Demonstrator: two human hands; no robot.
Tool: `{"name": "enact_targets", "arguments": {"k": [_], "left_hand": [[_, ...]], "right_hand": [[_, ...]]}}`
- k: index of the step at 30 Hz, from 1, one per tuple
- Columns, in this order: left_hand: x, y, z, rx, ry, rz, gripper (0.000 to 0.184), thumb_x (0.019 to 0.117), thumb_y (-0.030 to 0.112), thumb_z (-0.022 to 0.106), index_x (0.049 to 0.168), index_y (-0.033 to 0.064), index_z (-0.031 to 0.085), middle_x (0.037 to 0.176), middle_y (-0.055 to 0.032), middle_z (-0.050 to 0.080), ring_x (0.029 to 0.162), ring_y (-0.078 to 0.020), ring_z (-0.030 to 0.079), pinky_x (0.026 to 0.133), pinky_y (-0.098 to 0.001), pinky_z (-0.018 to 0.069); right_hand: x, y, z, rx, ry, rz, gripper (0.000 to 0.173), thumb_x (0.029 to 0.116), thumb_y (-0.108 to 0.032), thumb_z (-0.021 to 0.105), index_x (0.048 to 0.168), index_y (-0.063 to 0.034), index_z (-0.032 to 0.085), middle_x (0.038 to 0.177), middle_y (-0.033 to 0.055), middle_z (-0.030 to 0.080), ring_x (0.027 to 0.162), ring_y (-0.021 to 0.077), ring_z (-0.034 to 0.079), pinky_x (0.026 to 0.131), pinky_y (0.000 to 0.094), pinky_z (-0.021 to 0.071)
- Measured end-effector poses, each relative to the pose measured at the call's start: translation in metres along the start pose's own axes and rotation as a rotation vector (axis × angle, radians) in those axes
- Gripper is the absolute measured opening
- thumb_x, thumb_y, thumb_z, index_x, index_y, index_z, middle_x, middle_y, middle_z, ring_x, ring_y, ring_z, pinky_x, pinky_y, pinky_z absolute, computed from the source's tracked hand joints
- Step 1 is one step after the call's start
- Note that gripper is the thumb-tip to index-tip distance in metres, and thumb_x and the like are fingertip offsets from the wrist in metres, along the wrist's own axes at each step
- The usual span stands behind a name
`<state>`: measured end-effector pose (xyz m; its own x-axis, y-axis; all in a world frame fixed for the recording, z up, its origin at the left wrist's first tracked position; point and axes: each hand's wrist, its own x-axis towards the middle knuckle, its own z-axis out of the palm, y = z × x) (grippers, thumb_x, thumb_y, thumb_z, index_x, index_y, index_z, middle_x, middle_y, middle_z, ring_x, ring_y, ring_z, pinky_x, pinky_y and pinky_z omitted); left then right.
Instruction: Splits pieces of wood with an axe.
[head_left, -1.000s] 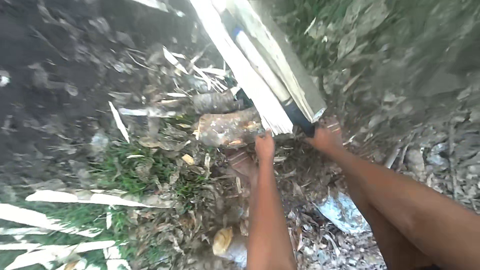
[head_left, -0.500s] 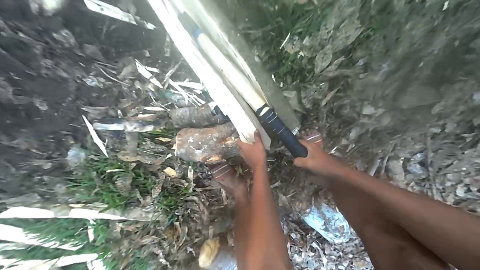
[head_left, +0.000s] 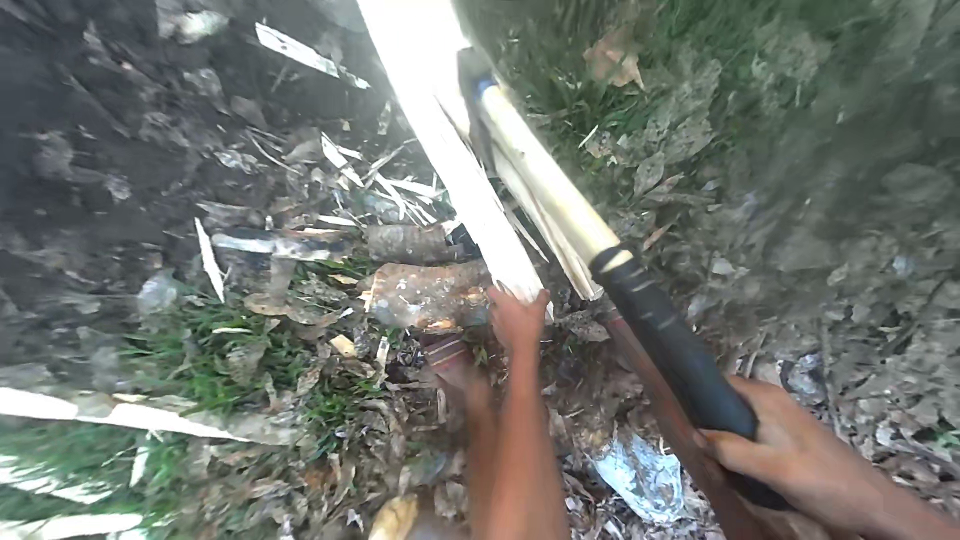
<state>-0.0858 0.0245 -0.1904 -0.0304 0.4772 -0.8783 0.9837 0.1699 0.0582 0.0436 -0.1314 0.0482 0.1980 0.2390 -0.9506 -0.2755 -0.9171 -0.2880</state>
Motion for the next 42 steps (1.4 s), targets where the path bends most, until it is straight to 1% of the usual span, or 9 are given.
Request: {"name": "enact_targets", "arguments": {"k": [3, 10, 13, 16, 20, 22, 26, 36, 42], "left_hand": [[-0.01, 0.004, -0.004, 0.053, 0.022, 0.011, 0.105, 0.0788, 0.058, 0.083, 0.155, 0.0086, 0.031, 0.123, -0.0246, 0.066, 0.112, -0.0416, 0.066, 0.093, -0.0623, 0.052], [0.009, -0.015, 0.0, 0.106, 0.124, -0.01, 0.105, 0.0833, 0.058, 0.078, 0.162, 0.0101, 0.028, 0.156, -0.025, 0.041, 0.144, -0.0445, 0.039, 0.109, -0.0687, 0.0344], [0.011, -0.022, 0.007, 0.119, 0.143, 0.008, 0.101, 0.0855, 0.058, 0.076, 0.163, 0.0154, 0.028, 0.158, -0.025, 0.037, 0.144, -0.0462, 0.038, 0.107, -0.0704, 0.0347], [0.011, -0.011, 0.012, 0.065, 0.159, -0.035, 0.093, 0.0896, 0.051, 0.074, 0.164, 0.0205, 0.028, 0.164, -0.023, 0.029, 0.145, -0.0449, 0.037, 0.107, -0.0691, 0.0369], [0.009, -0.009, 0.009, 0.119, 0.1, -0.061, 0.093, 0.0902, 0.053, 0.073, 0.165, 0.0232, 0.026, 0.165, -0.0214, 0.028, 0.147, -0.0433, 0.036, 0.106, -0.0693, 0.037], [0.01, -0.009, 0.003, 0.137, 0.091, -0.054, 0.093, 0.0887, 0.054, 0.075, 0.164, 0.022, 0.029, 0.165, -0.0209, 0.029, 0.146, -0.0428, 0.037, 0.106, -0.0692, 0.0371], [0.009, -0.013, 0.006, 0.089, 0.126, -0.065, 0.091, 0.0886, 0.051, 0.076, 0.163, 0.0204, 0.032, 0.167, -0.0172, 0.026, 0.148, -0.0412, 0.035, 0.108, -0.0677, 0.0368], [0.011, -0.013, 0.01, 0.104, 0.135, -0.058, 0.094, 0.0885, 0.051, 0.075, 0.164, 0.0193, 0.029, 0.162, -0.0228, 0.031, 0.142, -0.043, 0.043, 0.103, -0.0653, 0.0432], [0.009, -0.01, 0.001, 0.09, 0.077, -0.076, 0.094, 0.0893, 0.05, 0.075, 0.164, 0.02, 0.027, 0.163, -0.0227, 0.03, 0.142, -0.0426, 0.042, 0.105, -0.0656, 0.0416]], "right_hand": [[-0.019, -0.004, 0.0, 0.094, -0.008, -0.032, 0.036, 0.0761, -0.032, 0.072, 0.105, -0.013, 0.064, 0.074, -0.0052, 0.067, 0.058, 0.0099, 0.066, 0.055, 0.0333, 0.0596], [-0.023, -0.014, -0.01, 0.101, 0.017, -0.319, 0.039, 0.0848, -0.039, 0.073, 0.105, -0.0069, 0.064, 0.081, 0.0005, 0.07, 0.068, 0.0115, 0.069, 0.062, 0.0359, 0.0613], [-0.023, -0.001, -0.006, 0.054, 0.042, -0.464, 0.045, 0.0876, -0.044, 0.072, 0.108, -0.0035, 0.064, 0.084, 0.0048, 0.071, 0.073, 0.0106, 0.069, 0.068, 0.0344, 0.0613], [0.003, 0.0, 0.002, 0.028, 0.075, -0.547, 0.047, 0.0879, -0.051, 0.071, 0.104, -0.0071, 0.065, 0.081, -0.0002, 0.07, 0.072, 0.0036, 0.067, 0.066, 0.0275, 0.06], [0.07, -0.012, 0.009, -0.107, 0.091, -0.304, 0.047, 0.0793, -0.044, 0.071, 0.109, -0.0081, 0.067, 0.084, -0.0036, 0.066, 0.073, 0.0023, 0.063, 0.068, 0.0274, 0.056], [0.108, -0.011, 0.015, -0.117, 0.008, -0.124, 0.041, 0.0833, -0.035, 0.071, 0.112, -0.0063, 0.065, 0.085, 0.0035, 0.065, 0.074, 0.0131, 0.064, 0.07, 0.0381, 0.0551], [0.148, 0.0, 0.03, -0.085, -0.096, 0.064, 0.026, 0.0916, -0.024, 0.068, 0.107, -0.0038, 0.064, 0.079, 0.0066, 0.063, 0.063, 0.0163, 0.062, 0.063, 0.0377, 0.056], [0.067, -0.053, 0.021, 0.034, -0.064, -0.036, 0.023, 0.0817, -0.028, 0.068, 0.098, -0.0125, 0.064, 0.069, 0.0017, 0.067, 0.056, 0.0157, 0.066, 0.054, 0.0346, 0.059], [0.02, -0.057, 0.008, -0.011, 0.092, -0.333, 0.03, 0.0789, -0.037, 0.071, 0.1, -0.0169, 0.064, 0.074, -0.0084, 0.067, 0.059, 0.0051, 0.065, 0.054, 0.0276, 0.0577]]}}
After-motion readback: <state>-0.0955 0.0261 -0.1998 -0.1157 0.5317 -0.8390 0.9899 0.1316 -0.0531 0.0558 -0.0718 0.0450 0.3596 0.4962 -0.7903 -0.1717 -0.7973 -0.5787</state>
